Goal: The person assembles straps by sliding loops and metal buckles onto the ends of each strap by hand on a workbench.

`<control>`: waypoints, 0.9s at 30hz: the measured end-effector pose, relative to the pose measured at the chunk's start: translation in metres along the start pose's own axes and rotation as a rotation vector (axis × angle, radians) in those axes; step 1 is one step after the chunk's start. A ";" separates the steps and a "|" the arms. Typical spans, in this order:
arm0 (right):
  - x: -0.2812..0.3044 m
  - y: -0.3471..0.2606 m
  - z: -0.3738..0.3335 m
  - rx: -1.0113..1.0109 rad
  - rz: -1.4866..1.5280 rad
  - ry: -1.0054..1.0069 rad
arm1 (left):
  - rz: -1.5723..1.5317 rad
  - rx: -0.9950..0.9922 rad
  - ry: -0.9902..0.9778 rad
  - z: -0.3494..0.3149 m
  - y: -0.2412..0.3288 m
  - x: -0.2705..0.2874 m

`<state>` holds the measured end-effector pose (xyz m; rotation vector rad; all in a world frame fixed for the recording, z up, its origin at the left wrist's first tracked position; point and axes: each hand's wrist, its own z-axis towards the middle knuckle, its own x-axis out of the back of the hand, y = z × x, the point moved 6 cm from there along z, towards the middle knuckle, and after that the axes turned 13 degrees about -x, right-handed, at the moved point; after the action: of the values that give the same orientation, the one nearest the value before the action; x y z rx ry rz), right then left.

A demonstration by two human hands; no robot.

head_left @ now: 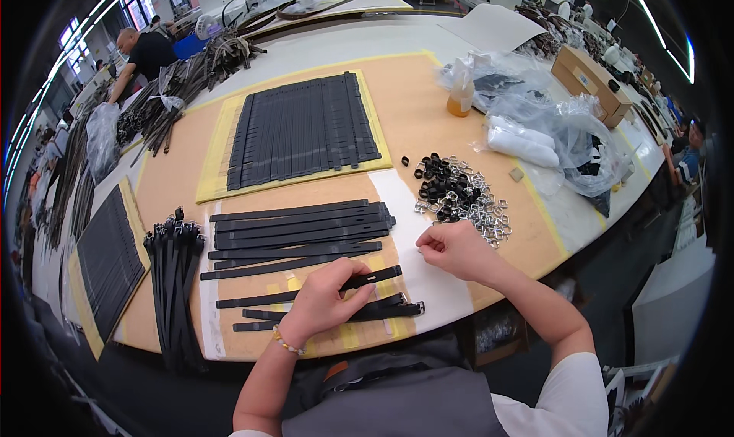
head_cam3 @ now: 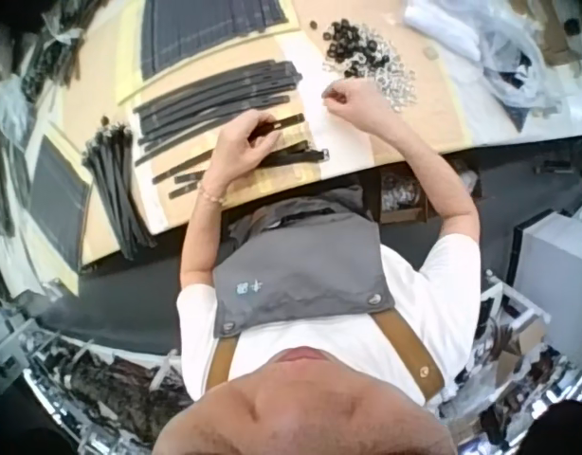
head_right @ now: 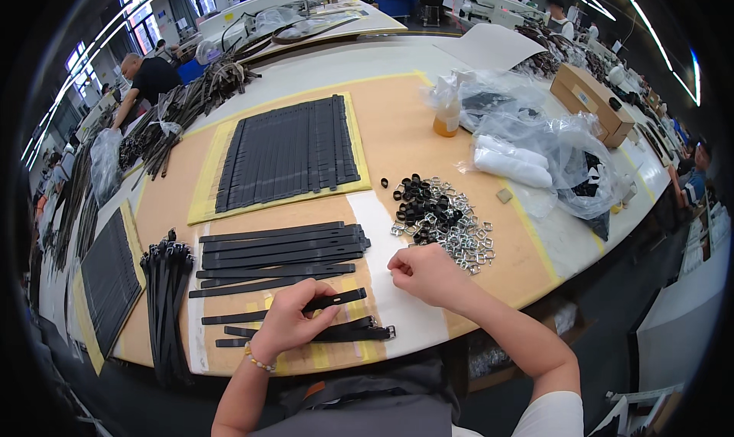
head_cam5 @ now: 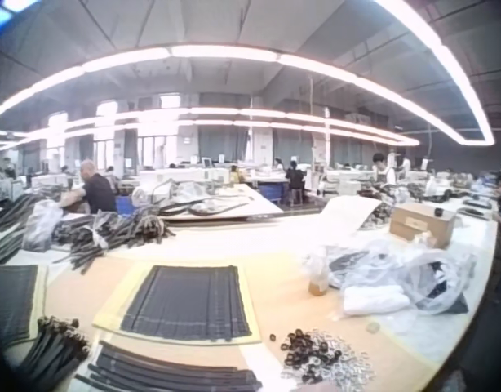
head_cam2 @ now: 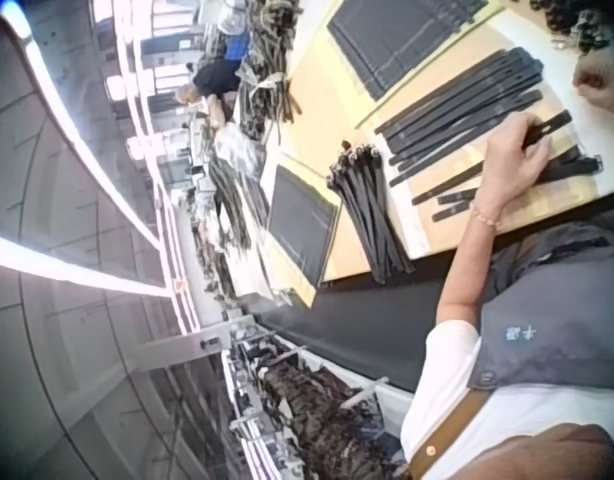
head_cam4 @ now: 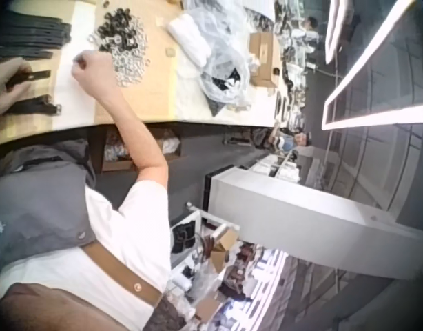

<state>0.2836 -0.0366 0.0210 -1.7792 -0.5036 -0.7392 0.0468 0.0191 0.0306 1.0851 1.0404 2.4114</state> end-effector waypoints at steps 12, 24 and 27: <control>-0.040 0.007 -0.012 -0.190 1.122 -0.341 | 0.004 -0.003 0.085 0.004 0.004 0.005; -0.037 -0.004 -0.018 -0.025 0.991 -0.241 | 0.030 -0.024 0.083 0.002 0.006 0.008; -0.035 -0.001 -0.019 -0.041 0.985 -0.214 | 0.040 -0.025 0.077 0.002 0.007 0.010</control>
<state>0.2535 -0.0531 0.0016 -1.8630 0.2758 0.1317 0.0423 0.0201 0.0419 1.0219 1.0188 2.5091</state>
